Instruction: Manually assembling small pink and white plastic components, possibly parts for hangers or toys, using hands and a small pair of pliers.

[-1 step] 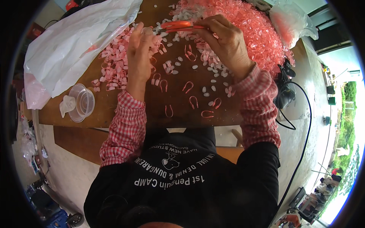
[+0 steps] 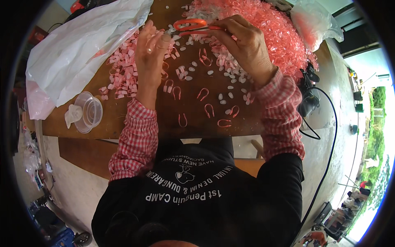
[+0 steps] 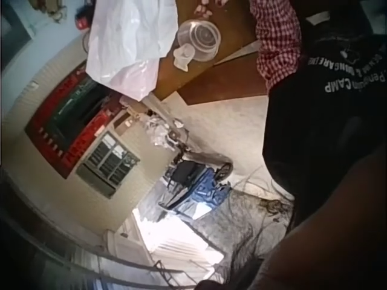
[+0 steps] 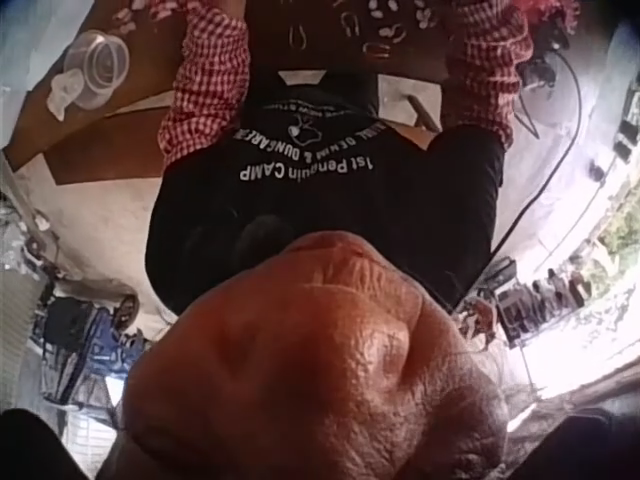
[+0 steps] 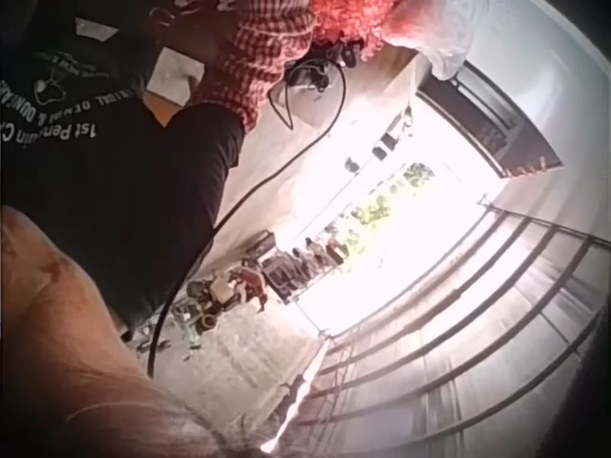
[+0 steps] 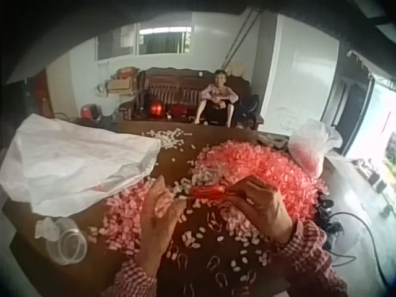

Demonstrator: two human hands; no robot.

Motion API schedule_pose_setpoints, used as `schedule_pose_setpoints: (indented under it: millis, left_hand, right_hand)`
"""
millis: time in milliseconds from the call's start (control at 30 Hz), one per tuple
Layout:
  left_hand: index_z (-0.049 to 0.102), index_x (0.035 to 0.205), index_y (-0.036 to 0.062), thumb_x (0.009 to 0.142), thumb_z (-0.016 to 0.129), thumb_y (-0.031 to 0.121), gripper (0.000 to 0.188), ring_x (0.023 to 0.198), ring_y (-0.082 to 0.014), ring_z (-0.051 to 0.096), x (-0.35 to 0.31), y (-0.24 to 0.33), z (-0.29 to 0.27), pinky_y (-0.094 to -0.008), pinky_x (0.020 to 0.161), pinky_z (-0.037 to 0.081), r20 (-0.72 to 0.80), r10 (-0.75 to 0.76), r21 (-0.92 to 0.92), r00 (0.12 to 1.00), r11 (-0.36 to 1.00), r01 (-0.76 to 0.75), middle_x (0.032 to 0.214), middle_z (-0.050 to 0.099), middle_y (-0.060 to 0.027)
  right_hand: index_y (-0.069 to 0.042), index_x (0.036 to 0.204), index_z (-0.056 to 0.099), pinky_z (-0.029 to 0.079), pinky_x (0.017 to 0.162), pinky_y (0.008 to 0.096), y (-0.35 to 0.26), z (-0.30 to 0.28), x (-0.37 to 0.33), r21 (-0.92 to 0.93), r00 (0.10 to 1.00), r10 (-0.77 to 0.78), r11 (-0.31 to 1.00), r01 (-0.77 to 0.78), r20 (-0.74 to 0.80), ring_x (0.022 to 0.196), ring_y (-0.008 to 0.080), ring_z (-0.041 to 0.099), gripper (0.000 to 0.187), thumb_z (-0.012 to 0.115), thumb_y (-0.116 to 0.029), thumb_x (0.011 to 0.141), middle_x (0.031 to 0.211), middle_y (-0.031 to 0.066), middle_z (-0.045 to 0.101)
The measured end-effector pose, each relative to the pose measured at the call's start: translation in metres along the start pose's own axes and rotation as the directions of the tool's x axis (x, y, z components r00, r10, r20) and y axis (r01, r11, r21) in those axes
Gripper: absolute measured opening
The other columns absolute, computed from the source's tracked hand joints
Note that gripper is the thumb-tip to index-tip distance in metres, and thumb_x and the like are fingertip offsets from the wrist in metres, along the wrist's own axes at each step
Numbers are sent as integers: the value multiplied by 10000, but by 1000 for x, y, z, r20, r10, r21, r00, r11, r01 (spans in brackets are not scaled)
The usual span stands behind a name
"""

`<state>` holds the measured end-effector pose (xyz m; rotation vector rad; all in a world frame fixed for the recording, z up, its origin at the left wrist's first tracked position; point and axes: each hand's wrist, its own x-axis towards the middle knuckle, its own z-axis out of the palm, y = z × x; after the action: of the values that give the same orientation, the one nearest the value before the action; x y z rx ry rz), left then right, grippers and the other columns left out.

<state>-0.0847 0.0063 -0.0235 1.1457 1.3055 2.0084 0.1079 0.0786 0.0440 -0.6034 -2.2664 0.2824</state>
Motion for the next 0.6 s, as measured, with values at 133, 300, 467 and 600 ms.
schedule_pose_setpoints:
  millis: [133,300,467,600]
  left_hand:
    - [551,1159,5,796,723,194,445,929,-141,581,12,16,6,-246,735,497,395,340,135,853,898,-420,1044,611,-65]
    - [620,1068,2,830,682,161,292,779,-71,576,11,15,10,-215,673,485,568,-57,24,821,998,53,867,647,-26]
    - [659,1011,11,848,664,159,221,724,-37,538,8,8,13,-193,630,460,630,-115,-65,768,978,200,805,629,0]
    - [654,1001,14,873,632,173,206,700,-52,542,12,9,8,-201,612,450,624,-97,-23,775,990,143,792,619,-1]
  right_hand:
    - [12,983,633,473,704,259,-9,-16,3,45,995,61,997,-65,81,806,137,598,148,594,-77,871,886,92,622]
    - [11,1027,619,457,750,236,-2,-22,2,166,983,94,979,-120,157,838,93,571,181,551,-116,917,903,48,626]
    - [14,1040,610,458,747,232,-2,-26,0,211,971,125,963,-168,202,833,81,565,200,549,-135,921,896,42,628]
    - [23,1012,605,469,715,251,-8,-35,3,123,961,64,987,-100,269,806,107,585,192,551,-135,917,870,65,631]
